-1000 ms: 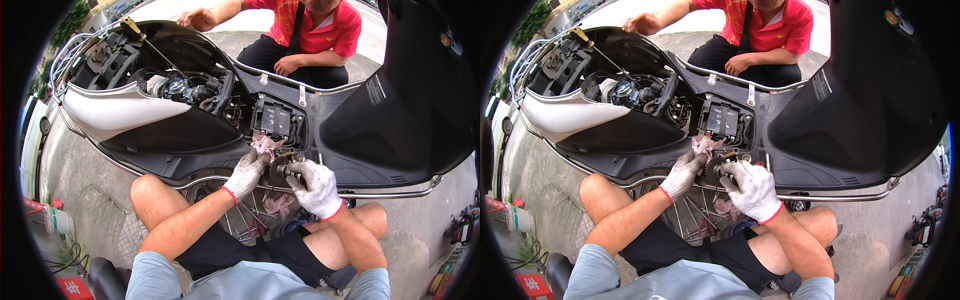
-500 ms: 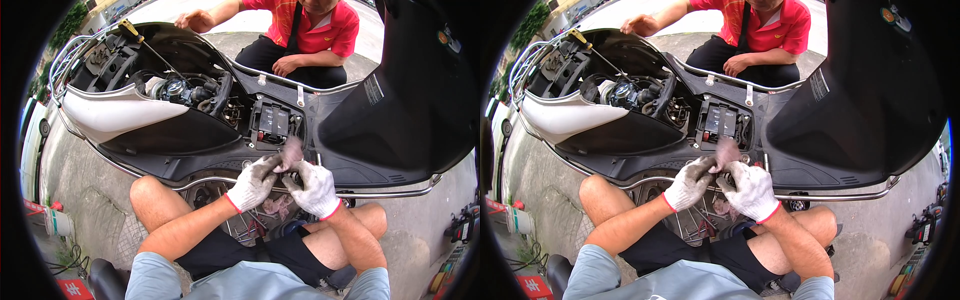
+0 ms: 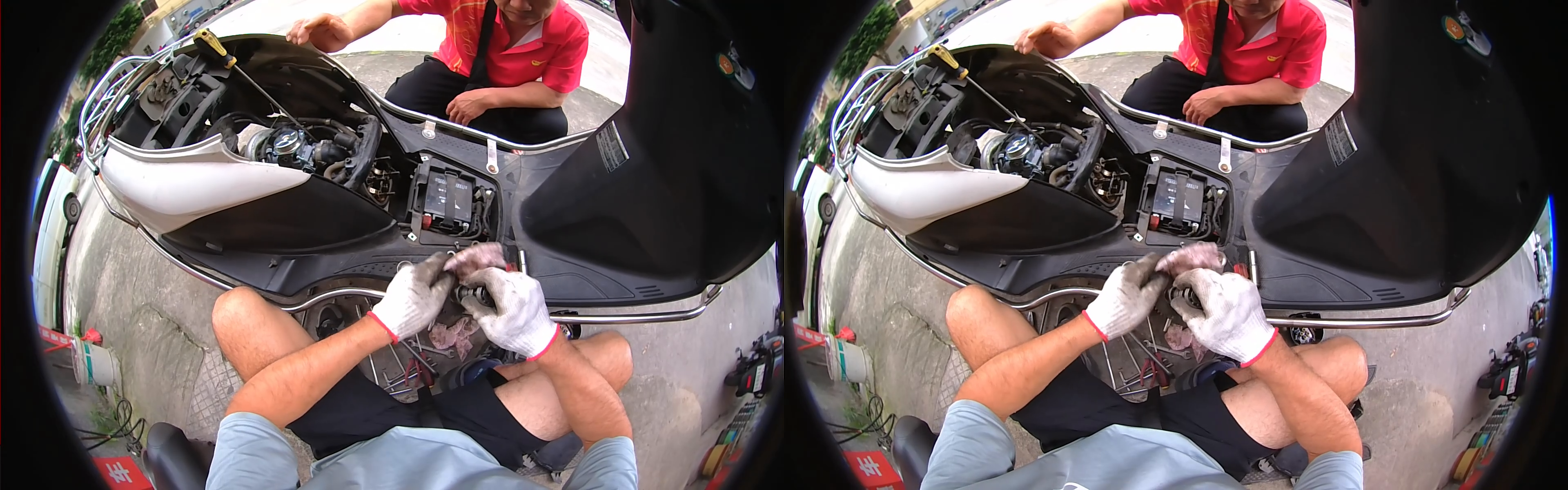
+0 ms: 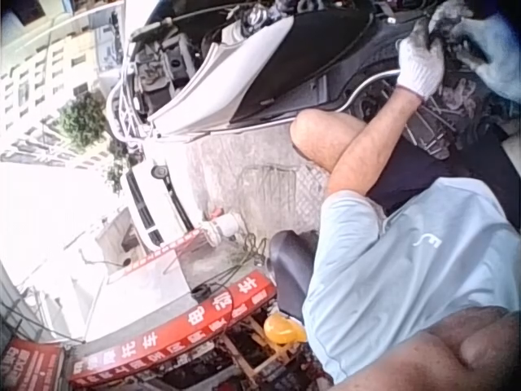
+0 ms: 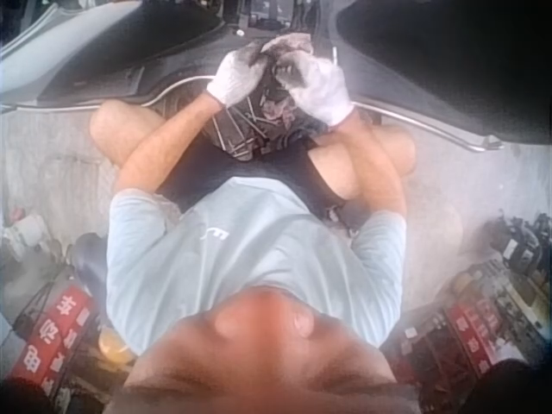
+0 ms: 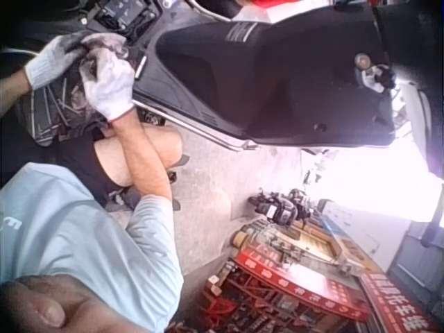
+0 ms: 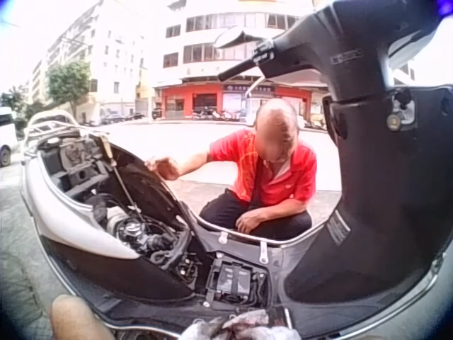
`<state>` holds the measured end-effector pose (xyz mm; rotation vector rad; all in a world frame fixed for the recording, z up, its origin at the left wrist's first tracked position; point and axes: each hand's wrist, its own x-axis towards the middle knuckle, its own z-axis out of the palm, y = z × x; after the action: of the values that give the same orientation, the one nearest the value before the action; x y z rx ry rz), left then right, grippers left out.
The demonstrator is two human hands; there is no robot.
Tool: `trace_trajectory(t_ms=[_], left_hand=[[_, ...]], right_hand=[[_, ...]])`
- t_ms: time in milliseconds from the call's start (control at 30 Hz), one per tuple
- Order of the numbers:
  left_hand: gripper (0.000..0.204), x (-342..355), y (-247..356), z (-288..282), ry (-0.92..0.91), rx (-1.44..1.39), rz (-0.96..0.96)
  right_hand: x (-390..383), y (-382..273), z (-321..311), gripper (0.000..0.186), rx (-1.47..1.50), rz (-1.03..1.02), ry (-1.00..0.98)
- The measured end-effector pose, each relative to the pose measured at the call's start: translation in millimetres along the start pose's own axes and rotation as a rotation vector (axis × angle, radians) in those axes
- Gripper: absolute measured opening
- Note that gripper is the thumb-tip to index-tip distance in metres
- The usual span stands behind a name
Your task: Inspecting and cleaning the camshaft and rocker arm assembly during a motorcycle engine repair.
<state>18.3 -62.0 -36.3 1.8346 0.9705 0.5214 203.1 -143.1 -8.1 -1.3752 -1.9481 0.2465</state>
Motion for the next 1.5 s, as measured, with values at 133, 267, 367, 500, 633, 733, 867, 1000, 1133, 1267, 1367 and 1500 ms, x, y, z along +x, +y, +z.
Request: trace_trajectory(t_ms=[133,267,367,500,633,733,867,1000,1133,1267,1367,1500], left_hand=[[0.034,8.1,-17.3,-3.6,0.086,-0.324,-0.138],[0.040,10.9,-43.6,1.4,0.040,-0.322,-0.109],[0.042,8.8,-29.9,3.4,0.080,-0.408,-0.226],[0.044,10.0,-41.6,1.8,0.000,-0.326,-0.196],[0.047,8.7,-43.1,0.9,0.015,-0.434,-0.161],[0.042,7.4,-25.3,-1.7,0.133,-0.323,-0.134],[0.038,7.0,-29.1,-1.2,0.226,-0.414,-0.166],[0.039,0.2,-42.4,-3.4,0.374,0.490,0.518],[0.043,-0.4,-2.0,-7.6,-0.107,-0.461,-0.147],[0.046,-0.4,-15.3,7.9,-0.233,-1.032,-0.407],[0.049,0.6,-5.0,-6.7,-0.325,-0.983,-0.397],[0.055,4.8,-15.2,-0.8,-0.256,-0.951,-0.279]], right_hand=[[5.3,2.3,-8.7,0.024,-0.038,0.013,0.058],[7.3,4.7,-15.0,0.025,-0.050,0.026,0.100],[7.2,5.4,-15.3,0.027,-0.038,0.025,0.106],[6.7,4.4,-15.6,0.028,-0.051,0.022,0.098],[7.8,3.1,-15.9,0.030,-0.064,0.004,0.104],[6.4,4.7,-15.3,0.032,-0.075,0.018,0.096],[6.4,5.0,-13.4,0.028,-0.107,0.013,0.082],[7.0,5.3,-11.0,0.029,-0.131,-0.009,0.072],[3.8,9.0,-6.9,0.031,-0.110,0.027,0.031],[4.0,6.8,-4.6,0.032,-0.007,0.086,0.026],[6.0,3.2,-11.1,0.032,0.091,0.196,0.002],[7.6,5.3,-10.5,0.035,0.148,0.402,-0.036]])
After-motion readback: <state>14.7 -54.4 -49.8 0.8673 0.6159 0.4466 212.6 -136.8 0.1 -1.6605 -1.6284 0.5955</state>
